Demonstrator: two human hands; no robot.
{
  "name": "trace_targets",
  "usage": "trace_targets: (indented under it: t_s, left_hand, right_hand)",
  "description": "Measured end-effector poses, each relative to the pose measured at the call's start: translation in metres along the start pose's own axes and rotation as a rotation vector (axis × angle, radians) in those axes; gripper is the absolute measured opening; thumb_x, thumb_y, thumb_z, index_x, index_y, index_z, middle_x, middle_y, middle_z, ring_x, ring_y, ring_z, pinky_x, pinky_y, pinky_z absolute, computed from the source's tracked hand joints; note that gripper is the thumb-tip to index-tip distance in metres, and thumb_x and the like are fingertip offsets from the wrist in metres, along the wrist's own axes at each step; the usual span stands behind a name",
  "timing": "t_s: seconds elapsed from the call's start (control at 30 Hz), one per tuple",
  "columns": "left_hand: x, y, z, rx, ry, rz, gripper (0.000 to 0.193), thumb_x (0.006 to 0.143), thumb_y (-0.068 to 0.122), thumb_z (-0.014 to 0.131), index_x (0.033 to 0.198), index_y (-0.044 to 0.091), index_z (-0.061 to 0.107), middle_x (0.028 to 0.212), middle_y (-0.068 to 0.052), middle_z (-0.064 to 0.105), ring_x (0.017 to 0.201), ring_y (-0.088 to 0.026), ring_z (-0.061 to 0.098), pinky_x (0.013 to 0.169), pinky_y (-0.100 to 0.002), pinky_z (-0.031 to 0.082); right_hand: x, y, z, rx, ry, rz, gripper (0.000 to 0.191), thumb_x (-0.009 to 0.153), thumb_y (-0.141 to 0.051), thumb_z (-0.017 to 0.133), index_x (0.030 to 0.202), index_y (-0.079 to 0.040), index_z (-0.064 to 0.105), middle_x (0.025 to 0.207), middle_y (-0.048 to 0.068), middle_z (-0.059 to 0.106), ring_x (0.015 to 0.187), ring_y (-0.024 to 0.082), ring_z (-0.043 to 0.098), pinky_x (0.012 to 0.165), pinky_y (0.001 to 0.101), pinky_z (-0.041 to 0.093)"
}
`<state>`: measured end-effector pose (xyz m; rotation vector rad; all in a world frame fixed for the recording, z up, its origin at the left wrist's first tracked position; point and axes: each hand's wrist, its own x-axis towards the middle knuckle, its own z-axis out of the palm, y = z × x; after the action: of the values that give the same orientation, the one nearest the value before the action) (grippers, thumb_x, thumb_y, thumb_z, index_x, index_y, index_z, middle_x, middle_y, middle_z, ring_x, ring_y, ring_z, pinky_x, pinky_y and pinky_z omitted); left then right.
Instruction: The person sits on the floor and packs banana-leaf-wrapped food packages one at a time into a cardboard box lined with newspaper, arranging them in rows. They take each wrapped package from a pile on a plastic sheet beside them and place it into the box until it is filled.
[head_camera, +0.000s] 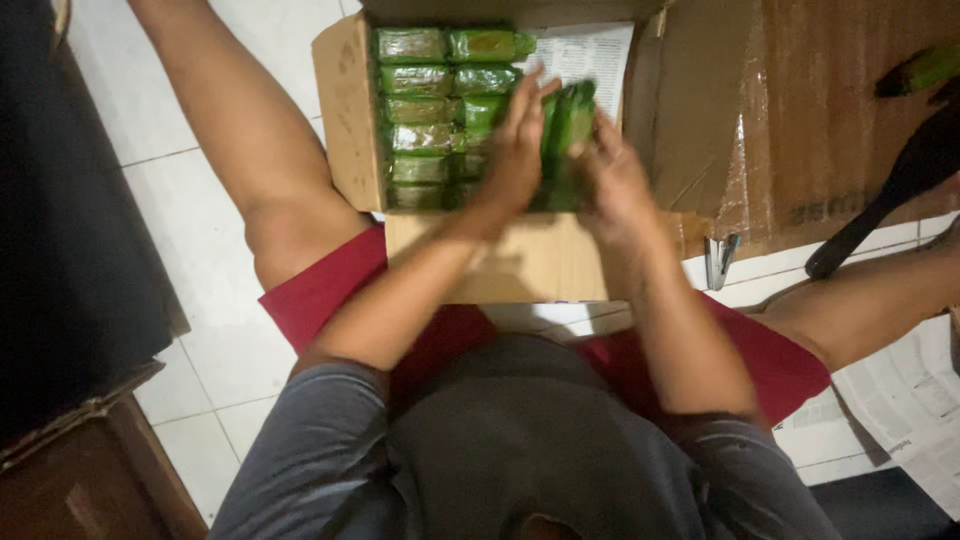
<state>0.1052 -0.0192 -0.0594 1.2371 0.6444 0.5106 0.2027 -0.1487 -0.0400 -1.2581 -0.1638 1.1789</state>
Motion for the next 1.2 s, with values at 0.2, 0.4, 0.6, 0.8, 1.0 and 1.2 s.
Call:
trace_targets:
  t_s: [0.2, 0.4, 0.6, 0.8, 1.0, 1.2]
  left_hand:
    - [0.081, 0.026, -0.018, 1.352, -0.458, 0.456, 0.039, 0.084, 0.01, 0.058, 0.118, 0.015, 0.075, 0.144, -0.016, 0.054, 0.143, -0.037, 0.035, 0.115, -0.061, 0.023]
    - [0.091, 0.03, -0.022, 1.602, -0.697, 0.466, 0.02, 0.079, 0.014, 0.068, 0.093, 0.013, 0.083, 0.153, -0.016, 0.047, 0.148, -0.037, 0.026, 0.113, -0.067, 0.018]
    - [0.071, 0.036, -0.059, 1.315, -0.573, 0.48, 0.015, 0.09, 0.025, 0.071, 0.085, 0.017, 0.083, 0.158, -0.015, 0.046, 0.15, -0.038, 0.025, 0.114, -0.069, 0.018]
    - [0.042, 0.031, -0.08, 1.352, -0.299, 0.576, 0.015, 0.1, 0.01, 0.067, 0.095, 0.016, 0.08, 0.17, -0.014, 0.04, 0.161, -0.035, 0.018, 0.124, -0.07, 0.019]
    - [0.023, 0.03, -0.129, 1.159, 0.156, 0.158, 0.052, 0.084, -0.002, 0.059, 0.136, 0.0, 0.059, 0.156, -0.029, 0.043, 0.149, -0.054, 0.01, 0.1, -0.084, 0.014]
    - [0.009, 0.024, -0.147, 1.278, 0.098, 0.322, 0.063, 0.078, 0.002, 0.065, 0.14, -0.007, 0.057, 0.154, -0.033, 0.042, 0.151, -0.053, 0.021, 0.124, -0.057, 0.026]
  right_hand:
    - [0.065, -0.068, -0.054, -0.561, 0.012, -0.083, 0.061, 0.093, -0.022, 0.07, 0.147, 0.001, 0.054, 0.132, 0.011, 0.068, 0.115, 0.02, 0.066, 0.099, 0.0325, 0.054]
    - [0.09, -0.082, -0.051, -1.221, -0.059, 0.035, 0.07, 0.079, -0.037, 0.078, 0.137, -0.001, 0.064, 0.122, 0.019, 0.072, 0.107, 0.028, 0.07, 0.094, 0.0356, 0.054]
    - [0.116, -0.073, -0.02, -1.661, -0.273, 0.036, 0.058, 0.083, -0.036, 0.08, 0.137, -0.022, 0.066, 0.13, 0.018, 0.066, 0.118, 0.04, 0.061, 0.098, 0.0462, 0.049]
    - [0.132, -0.051, -0.012, -1.611, -0.437, -0.213, 0.047, 0.089, -0.019, 0.066, 0.136, -0.026, 0.068, 0.136, 0.023, 0.065, 0.118, 0.043, 0.061, 0.099, 0.0481, 0.048]
    - [0.134, -0.032, -0.012, -1.61, -0.286, -0.044, 0.045, 0.088, -0.015, 0.064, 0.13, -0.03, 0.073, 0.121, 0.017, 0.072, 0.11, 0.035, 0.067, 0.101, 0.0421, 0.051]
    - [0.099, -0.034, 0.013, -1.145, -0.096, -0.113, 0.04, 0.092, -0.013, 0.06, 0.132, -0.014, 0.066, 0.127, 0.016, 0.07, 0.112, 0.032, 0.071, 0.094, 0.0406, 0.06]
